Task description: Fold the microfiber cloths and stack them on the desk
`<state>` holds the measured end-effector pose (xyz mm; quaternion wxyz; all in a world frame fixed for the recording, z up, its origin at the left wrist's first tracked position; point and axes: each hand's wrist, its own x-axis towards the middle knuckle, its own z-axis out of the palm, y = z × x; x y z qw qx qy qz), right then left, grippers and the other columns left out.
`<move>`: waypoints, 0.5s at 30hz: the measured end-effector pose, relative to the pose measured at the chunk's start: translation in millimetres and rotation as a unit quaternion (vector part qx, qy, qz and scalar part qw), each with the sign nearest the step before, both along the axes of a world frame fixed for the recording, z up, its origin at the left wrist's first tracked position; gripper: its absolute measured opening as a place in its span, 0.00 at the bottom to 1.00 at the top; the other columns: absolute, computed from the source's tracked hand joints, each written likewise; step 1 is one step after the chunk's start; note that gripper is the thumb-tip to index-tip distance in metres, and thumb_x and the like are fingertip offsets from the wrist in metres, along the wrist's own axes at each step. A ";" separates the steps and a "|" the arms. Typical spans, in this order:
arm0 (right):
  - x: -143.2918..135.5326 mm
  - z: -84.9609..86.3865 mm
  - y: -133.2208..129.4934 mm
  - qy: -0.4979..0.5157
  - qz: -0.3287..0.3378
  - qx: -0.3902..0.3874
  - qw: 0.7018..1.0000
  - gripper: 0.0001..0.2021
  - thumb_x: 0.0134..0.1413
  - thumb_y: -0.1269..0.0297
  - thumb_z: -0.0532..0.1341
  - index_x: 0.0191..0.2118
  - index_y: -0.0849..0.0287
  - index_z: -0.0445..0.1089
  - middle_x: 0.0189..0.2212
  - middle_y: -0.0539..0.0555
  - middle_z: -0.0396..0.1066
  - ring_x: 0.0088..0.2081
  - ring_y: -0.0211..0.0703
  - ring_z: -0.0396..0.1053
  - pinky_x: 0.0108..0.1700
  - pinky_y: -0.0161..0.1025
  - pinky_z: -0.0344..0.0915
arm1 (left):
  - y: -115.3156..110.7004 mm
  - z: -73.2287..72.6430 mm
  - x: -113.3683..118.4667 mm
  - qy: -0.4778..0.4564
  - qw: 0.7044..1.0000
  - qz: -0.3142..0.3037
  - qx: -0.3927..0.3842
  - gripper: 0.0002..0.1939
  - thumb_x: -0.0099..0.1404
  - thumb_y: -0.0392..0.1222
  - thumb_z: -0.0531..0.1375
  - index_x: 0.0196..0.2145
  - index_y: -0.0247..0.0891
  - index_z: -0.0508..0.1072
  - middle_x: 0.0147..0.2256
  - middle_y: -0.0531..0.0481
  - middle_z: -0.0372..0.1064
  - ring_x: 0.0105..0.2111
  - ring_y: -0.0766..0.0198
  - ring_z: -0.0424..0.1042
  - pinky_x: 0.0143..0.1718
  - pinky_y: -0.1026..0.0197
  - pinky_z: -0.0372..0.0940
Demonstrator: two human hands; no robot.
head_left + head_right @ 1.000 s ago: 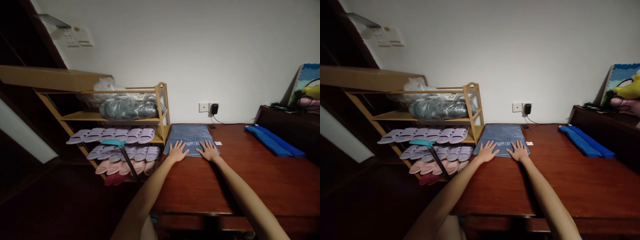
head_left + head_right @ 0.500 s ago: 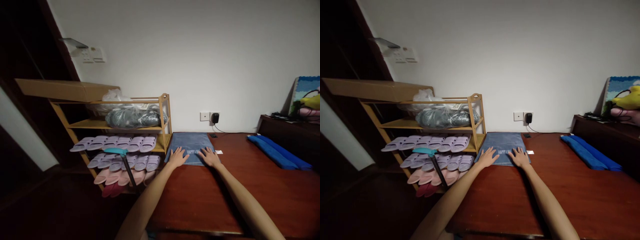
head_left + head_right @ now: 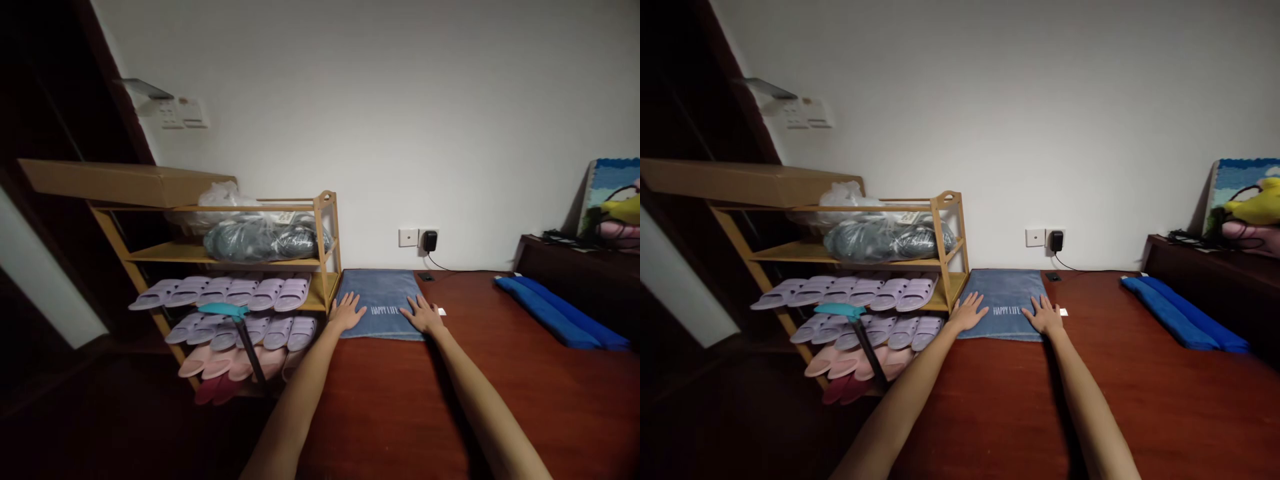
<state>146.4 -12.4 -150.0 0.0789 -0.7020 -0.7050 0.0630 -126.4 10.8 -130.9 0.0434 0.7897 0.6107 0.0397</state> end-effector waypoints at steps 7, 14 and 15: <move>104.9 13.7 -31.1 -0.027 -0.089 0.099 0.991 0.35 0.60 0.41 0.36 0.67 0.53 0.43 0.68 0.58 0.33 0.67 0.49 0.30 0.63 0.54 0.36 | 1.8 1.1 2.2 0.010 1.000 0.000 0.003 0.38 0.66 0.64 0.34 0.66 0.41 0.45 0.67 0.49 0.34 0.66 0.56 0.34 0.62 0.40 0.36; 273.1 -8.2 -112.4 -0.088 -0.294 0.095 0.947 0.35 0.59 0.42 0.40 0.67 0.56 0.44 0.67 0.63 0.34 0.67 0.55 0.32 0.62 0.60 0.37 | 9.8 -3.2 3.6 0.003 1.000 0.001 0.009 0.36 0.67 0.63 0.36 0.66 0.42 0.47 0.67 0.49 0.35 0.66 0.56 0.35 0.62 0.39 0.36; 285.5 -13.9 -119.2 -0.086 -0.310 0.085 0.943 0.36 0.58 0.41 0.39 0.67 0.55 0.44 0.68 0.62 0.35 0.67 0.54 0.32 0.61 0.60 0.38 | 9.6 -2.9 3.7 0.005 1.000 0.000 0.011 0.36 0.67 0.63 0.37 0.66 0.42 0.47 0.67 0.49 0.35 0.66 0.56 0.35 0.62 0.39 0.35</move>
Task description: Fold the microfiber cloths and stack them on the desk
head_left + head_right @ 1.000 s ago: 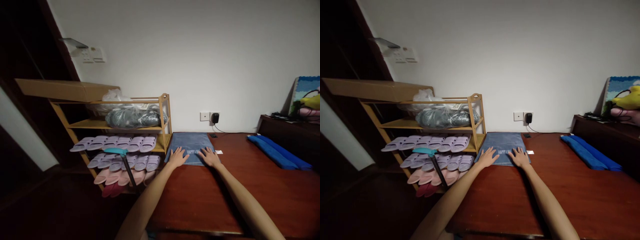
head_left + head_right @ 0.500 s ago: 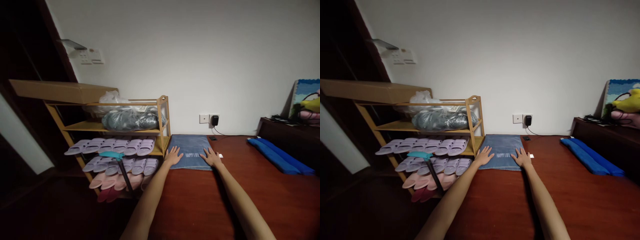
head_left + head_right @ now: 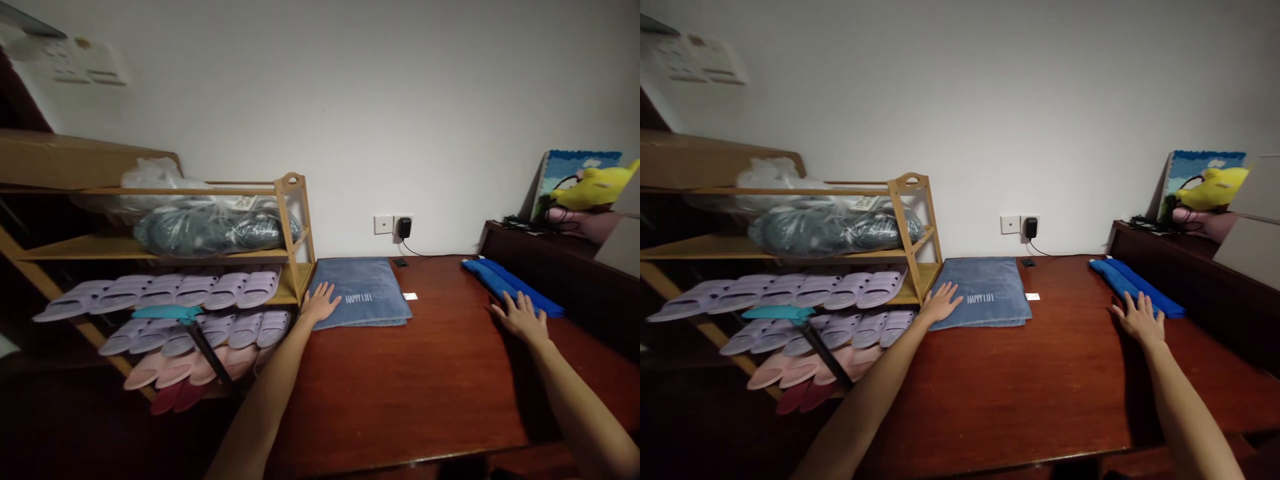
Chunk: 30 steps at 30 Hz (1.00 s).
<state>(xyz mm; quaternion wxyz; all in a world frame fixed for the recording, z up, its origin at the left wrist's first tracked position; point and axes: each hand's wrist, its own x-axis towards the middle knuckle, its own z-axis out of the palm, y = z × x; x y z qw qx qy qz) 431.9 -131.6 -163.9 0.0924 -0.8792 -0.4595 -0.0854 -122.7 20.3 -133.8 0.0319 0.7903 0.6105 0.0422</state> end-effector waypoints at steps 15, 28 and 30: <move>-66.1 16.4 -84.6 -0.109 0.169 -0.023 0.979 0.36 0.55 0.37 0.46 0.61 0.57 0.59 0.50 0.63 0.67 0.51 0.62 0.61 0.50 0.58 0.55 | -21.7 18.6 15.5 0.044 0.991 -0.051 0.117 0.26 0.71 0.50 0.41 0.63 0.44 0.55 0.65 0.45 0.47 0.64 0.52 0.48 0.60 0.40 0.43; -257.0 33.3 -203.2 0.101 0.439 0.123 0.884 0.32 0.57 0.50 0.56 0.66 0.47 0.49 0.58 0.59 0.61 0.54 0.57 0.62 0.52 0.55 0.61 | -212.5 58.4 124.0 -0.149 0.869 -0.470 0.041 0.24 0.73 0.48 0.41 0.64 0.43 0.54 0.65 0.50 0.47 0.64 0.60 0.46 0.63 0.52 0.45; -260.4 53.4 -212.3 0.193 0.527 0.031 0.827 0.30 0.56 0.51 0.58 0.64 0.47 0.54 0.59 0.56 0.60 0.58 0.54 0.59 0.57 0.51 0.59 | -233.9 56.1 129.2 -0.162 0.850 -0.502 -0.008 0.25 0.73 0.47 0.39 0.65 0.43 0.49 0.65 0.49 0.46 0.64 0.60 0.46 0.63 0.52 0.47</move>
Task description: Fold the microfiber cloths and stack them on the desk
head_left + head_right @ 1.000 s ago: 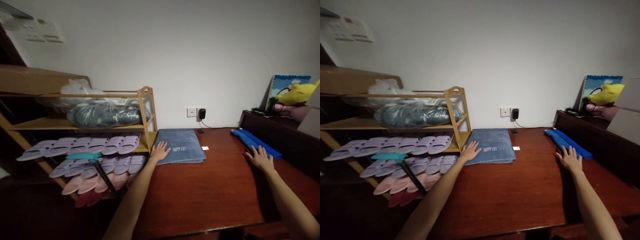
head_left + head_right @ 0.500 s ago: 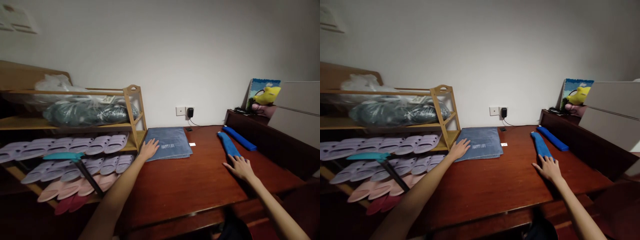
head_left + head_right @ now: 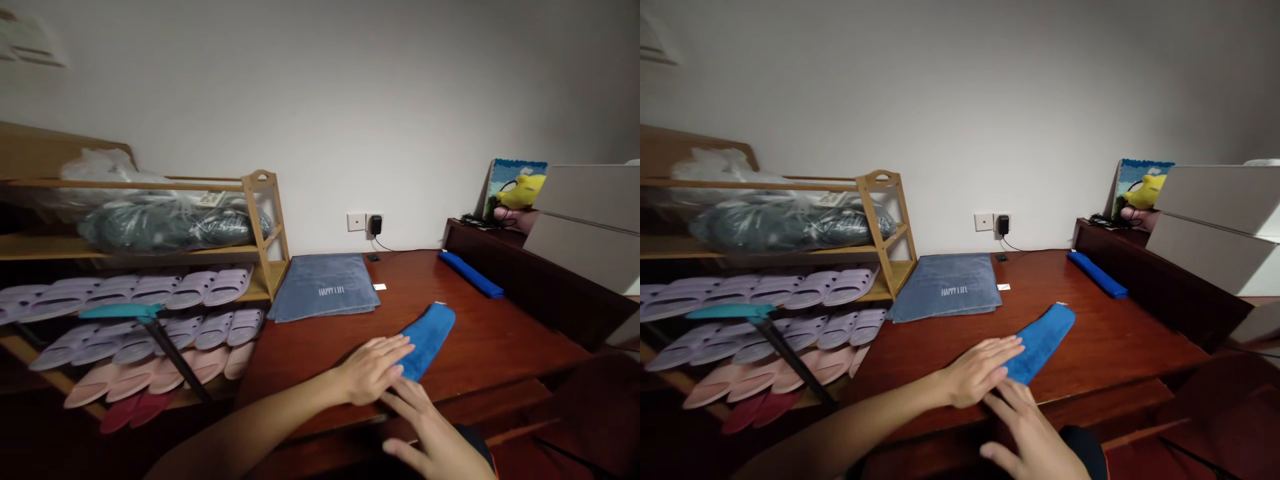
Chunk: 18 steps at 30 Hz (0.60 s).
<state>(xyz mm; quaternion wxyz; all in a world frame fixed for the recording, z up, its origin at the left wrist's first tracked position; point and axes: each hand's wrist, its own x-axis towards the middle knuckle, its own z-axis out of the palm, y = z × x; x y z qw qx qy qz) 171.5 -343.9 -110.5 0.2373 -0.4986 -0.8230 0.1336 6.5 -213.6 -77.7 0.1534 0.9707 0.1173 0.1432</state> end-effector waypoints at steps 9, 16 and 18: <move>108.2 -12.4 56.1 0.025 -0.183 0.090 0.979 0.23 0.62 0.53 0.49 0.60 0.52 0.60 0.61 0.57 0.57 0.62 0.49 0.54 0.60 0.52 0.53 | -5.5 -21.2 -24.7 0.074 0.997 0.011 0.017 0.29 0.71 0.52 0.47 0.66 0.48 0.44 0.66 0.50 0.41 0.65 0.57 0.41 0.64 0.46 0.37; 104.5 -27.1 51.4 -0.081 -0.143 0.058 0.985 0.22 0.63 0.55 0.48 0.62 0.48 0.56 0.58 0.57 0.61 0.60 0.48 0.56 0.57 0.53 0.53 | -8.6 -10.4 -85.9 0.072 0.995 0.062 0.019 0.30 0.69 0.38 0.49 0.65 0.54 0.44 0.64 0.55 0.48 0.64 0.60 0.48 0.63 0.49 0.42; 91.2 -19.8 42.9 -0.082 -0.119 0.052 0.988 0.23 0.61 0.54 0.51 0.61 0.47 0.57 0.56 0.56 0.64 0.58 0.49 0.58 0.56 0.52 0.54 | -14.5 -13.0 -105.0 0.078 0.991 0.102 0.024 0.31 0.69 0.36 0.48 0.65 0.55 0.45 0.65 0.55 0.46 0.64 0.59 0.47 0.63 0.47 0.42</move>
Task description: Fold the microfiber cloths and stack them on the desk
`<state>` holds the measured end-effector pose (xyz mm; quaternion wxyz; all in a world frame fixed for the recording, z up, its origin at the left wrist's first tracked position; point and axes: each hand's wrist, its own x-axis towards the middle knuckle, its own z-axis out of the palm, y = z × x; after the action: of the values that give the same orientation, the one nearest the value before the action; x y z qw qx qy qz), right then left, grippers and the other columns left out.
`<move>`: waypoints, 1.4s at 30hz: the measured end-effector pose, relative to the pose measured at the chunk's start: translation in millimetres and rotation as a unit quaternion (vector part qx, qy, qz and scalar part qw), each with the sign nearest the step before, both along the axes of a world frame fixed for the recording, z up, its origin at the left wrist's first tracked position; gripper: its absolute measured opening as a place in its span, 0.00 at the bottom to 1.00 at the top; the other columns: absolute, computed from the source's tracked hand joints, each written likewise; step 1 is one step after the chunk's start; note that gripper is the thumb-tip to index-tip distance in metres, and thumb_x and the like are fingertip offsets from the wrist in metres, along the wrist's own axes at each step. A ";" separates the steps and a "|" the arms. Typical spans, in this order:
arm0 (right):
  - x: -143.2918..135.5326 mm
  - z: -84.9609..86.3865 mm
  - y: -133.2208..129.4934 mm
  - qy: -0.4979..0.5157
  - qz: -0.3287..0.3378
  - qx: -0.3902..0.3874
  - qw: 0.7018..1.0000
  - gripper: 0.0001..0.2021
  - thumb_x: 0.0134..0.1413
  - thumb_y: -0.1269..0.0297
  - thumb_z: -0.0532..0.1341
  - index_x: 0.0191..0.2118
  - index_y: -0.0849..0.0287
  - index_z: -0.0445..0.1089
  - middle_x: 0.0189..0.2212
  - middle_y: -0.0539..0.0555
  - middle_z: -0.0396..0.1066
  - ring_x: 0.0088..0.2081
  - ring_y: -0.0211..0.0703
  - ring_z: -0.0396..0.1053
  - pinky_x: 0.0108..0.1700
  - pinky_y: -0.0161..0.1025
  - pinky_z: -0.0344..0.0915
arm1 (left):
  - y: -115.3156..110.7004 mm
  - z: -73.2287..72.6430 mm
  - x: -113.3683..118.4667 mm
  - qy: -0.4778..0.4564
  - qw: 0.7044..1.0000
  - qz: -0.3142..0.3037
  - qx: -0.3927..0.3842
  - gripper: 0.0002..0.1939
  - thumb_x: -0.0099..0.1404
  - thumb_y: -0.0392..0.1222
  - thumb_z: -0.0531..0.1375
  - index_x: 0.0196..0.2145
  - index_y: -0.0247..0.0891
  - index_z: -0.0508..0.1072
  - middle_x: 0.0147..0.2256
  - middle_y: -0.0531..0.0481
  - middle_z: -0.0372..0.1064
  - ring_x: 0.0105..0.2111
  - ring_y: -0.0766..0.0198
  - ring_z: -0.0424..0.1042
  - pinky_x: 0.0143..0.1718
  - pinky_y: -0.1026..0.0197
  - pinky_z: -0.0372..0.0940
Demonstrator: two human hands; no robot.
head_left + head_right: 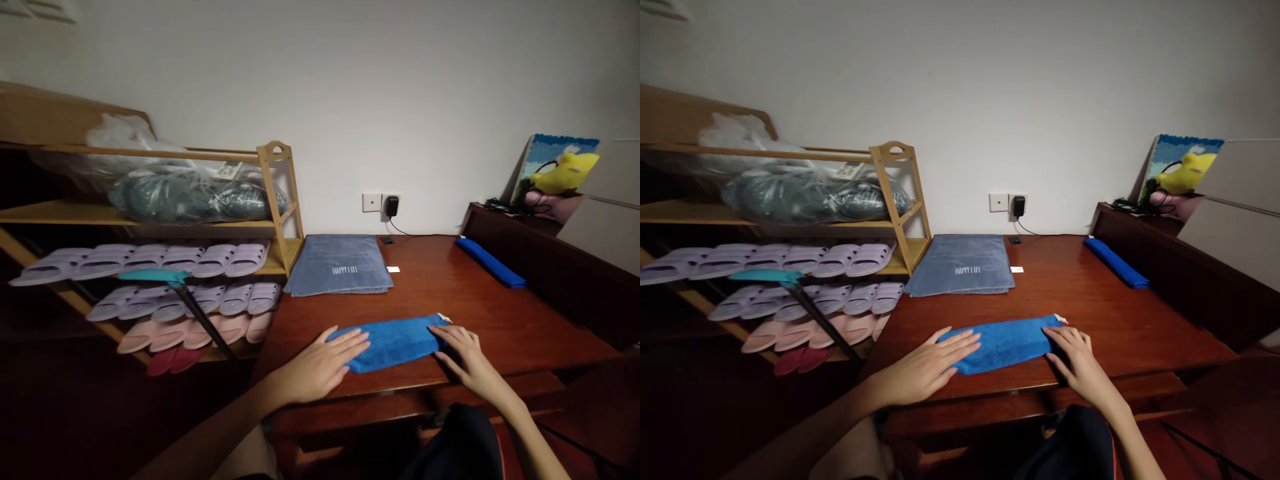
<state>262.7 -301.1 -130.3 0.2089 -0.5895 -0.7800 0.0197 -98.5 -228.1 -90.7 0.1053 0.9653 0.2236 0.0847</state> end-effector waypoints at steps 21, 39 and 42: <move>-23.5 -20.1 -5.4 0.072 0.085 0.063 0.992 0.15 0.58 0.64 0.58 0.51 0.52 0.63 0.45 0.55 0.70 0.47 0.47 0.67 0.49 0.45 0.62 | -4.3 -10.0 -79.9 -0.030 0.997 0.076 0.017 0.33 0.60 0.23 0.47 0.60 0.46 0.60 0.60 0.50 0.58 0.60 0.59 0.56 0.59 0.52 0.51; -29.0 -18.1 95.0 0.089 -0.119 -0.069 0.986 0.20 0.61 0.49 0.44 0.48 0.56 0.62 0.45 0.59 0.70 0.49 0.53 0.64 0.53 0.54 0.55 | 73.5 -19.4 -52.7 -0.144 0.972 0.179 -0.046 0.12 0.65 0.40 0.53 0.46 0.39 0.70 0.44 0.47 0.68 0.47 0.59 0.67 0.52 0.56 0.61; -29.2 -24.3 96.1 0.092 -0.122 -0.048 0.987 0.22 0.61 0.48 0.44 0.51 0.55 0.61 0.47 0.59 0.69 0.50 0.55 0.65 0.53 0.54 0.55 | 70.6 -16.8 -50.9 -0.157 0.971 0.178 -0.037 0.17 0.64 0.37 0.53 0.51 0.40 0.67 0.47 0.46 0.66 0.50 0.58 0.64 0.54 0.55 0.58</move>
<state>233.5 -204.9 -154.5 0.2516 -0.6855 -0.6777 0.0858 -149.4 -157.5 -107.5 0.1579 0.8800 0.3758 0.2438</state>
